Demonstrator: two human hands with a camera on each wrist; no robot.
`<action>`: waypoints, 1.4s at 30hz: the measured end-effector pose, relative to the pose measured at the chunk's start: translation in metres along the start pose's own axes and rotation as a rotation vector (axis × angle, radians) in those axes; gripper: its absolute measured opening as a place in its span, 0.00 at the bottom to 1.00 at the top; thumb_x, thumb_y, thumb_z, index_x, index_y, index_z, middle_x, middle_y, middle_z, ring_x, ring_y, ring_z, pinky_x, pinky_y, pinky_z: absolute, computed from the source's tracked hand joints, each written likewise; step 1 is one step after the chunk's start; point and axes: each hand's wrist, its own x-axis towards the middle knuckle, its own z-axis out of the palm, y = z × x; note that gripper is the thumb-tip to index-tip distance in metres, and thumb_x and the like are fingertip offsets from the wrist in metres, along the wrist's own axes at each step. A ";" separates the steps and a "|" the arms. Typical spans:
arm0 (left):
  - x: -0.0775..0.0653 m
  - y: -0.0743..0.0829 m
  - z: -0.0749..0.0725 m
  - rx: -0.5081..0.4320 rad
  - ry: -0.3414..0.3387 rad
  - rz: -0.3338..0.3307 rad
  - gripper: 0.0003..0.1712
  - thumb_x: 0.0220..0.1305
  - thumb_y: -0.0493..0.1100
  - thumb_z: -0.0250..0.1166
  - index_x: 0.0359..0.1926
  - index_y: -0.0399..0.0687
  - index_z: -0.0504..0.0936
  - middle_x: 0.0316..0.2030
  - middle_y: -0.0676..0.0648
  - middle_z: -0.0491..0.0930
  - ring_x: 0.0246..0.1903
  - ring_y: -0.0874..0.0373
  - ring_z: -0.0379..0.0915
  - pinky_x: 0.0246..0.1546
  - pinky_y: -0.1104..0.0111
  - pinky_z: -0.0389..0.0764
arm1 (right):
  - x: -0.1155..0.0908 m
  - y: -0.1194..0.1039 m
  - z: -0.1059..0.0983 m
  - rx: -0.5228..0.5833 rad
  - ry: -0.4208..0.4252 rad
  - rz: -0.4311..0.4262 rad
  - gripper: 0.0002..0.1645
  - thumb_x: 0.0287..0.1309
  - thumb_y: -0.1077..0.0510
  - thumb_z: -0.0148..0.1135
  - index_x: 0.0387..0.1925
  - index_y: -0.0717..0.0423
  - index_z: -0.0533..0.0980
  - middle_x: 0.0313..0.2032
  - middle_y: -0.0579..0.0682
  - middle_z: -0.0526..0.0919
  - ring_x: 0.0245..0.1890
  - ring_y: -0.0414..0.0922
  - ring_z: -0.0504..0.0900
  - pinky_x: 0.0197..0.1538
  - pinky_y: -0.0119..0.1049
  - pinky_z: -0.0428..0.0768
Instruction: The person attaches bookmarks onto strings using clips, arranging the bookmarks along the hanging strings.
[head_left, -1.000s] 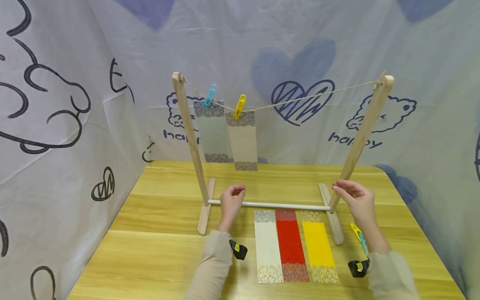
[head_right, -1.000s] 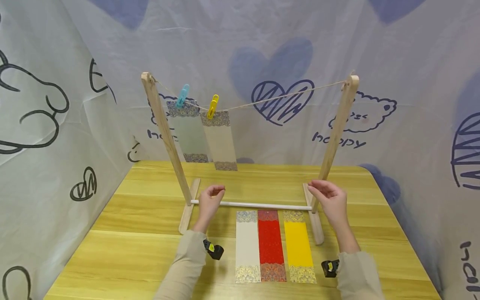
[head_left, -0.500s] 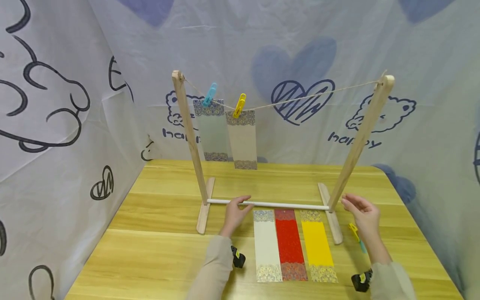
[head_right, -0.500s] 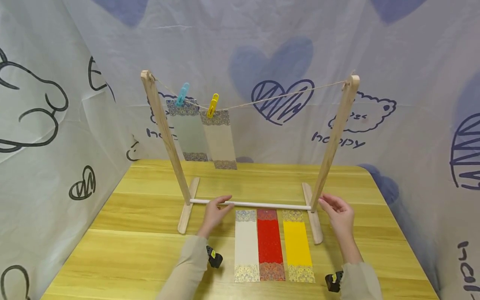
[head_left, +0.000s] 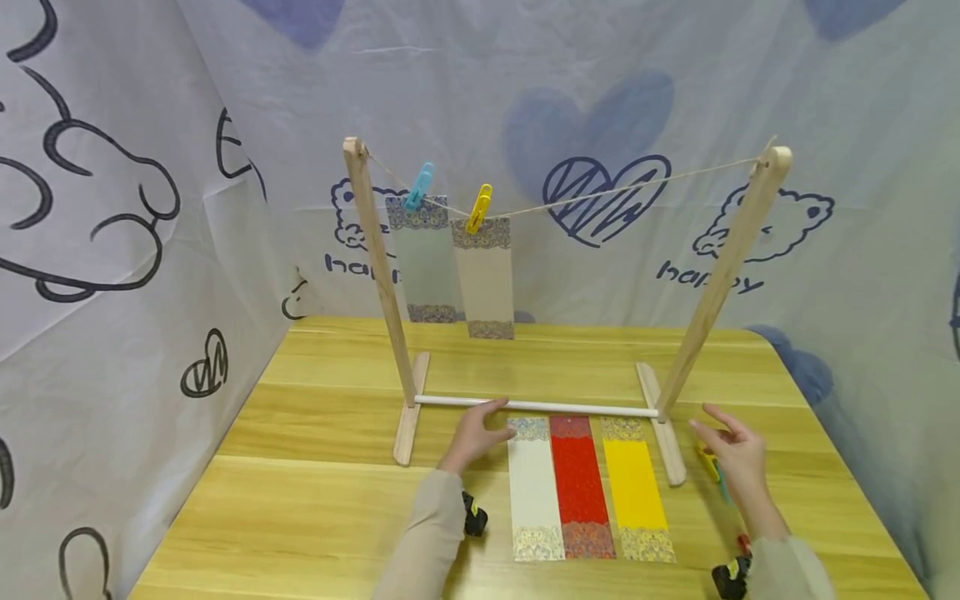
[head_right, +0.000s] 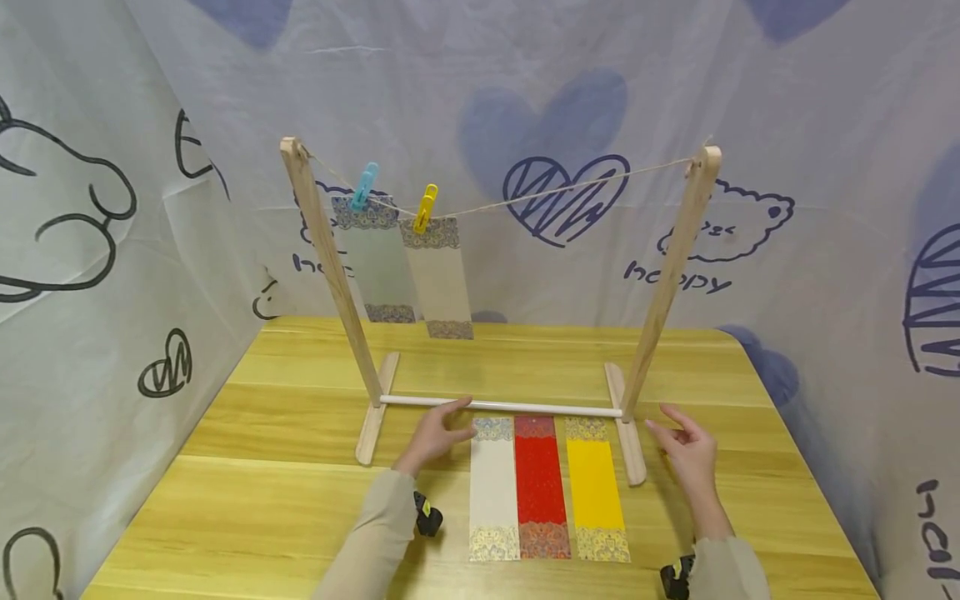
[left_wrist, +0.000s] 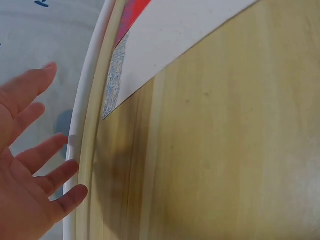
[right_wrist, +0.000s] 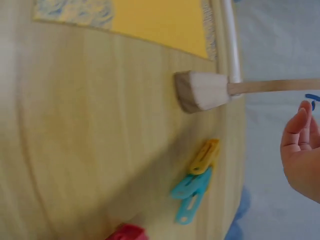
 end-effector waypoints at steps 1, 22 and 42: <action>0.000 0.000 0.001 0.018 -0.011 0.001 0.32 0.50 0.39 0.67 0.57 0.37 0.69 0.56 0.38 0.67 0.57 0.42 0.59 0.57 0.52 0.58 | -0.003 -0.001 -0.001 -0.028 -0.017 0.030 0.29 0.42 0.57 0.70 0.51 0.56 0.75 0.41 0.46 0.81 0.20 0.36 0.76 0.18 0.24 0.73; 0.000 0.004 0.009 0.388 -0.159 0.058 0.41 0.41 0.44 0.73 0.59 0.45 0.69 0.59 0.37 0.63 0.56 0.38 0.57 0.54 0.45 0.57 | -0.055 -0.073 -0.008 -0.212 -0.091 0.338 0.42 0.47 0.60 0.67 0.61 0.68 0.58 0.34 0.19 0.70 0.31 0.24 0.72 0.26 0.22 0.73; 0.000 0.001 0.020 0.630 -0.283 0.070 0.44 0.39 0.53 0.73 0.61 0.56 0.67 0.63 0.36 0.56 0.60 0.39 0.49 0.55 0.46 0.57 | -0.057 -0.057 -0.015 -0.439 -0.084 0.383 0.38 0.43 0.64 0.67 0.58 0.70 0.63 0.55 0.68 0.65 0.14 0.35 0.70 0.15 0.29 0.72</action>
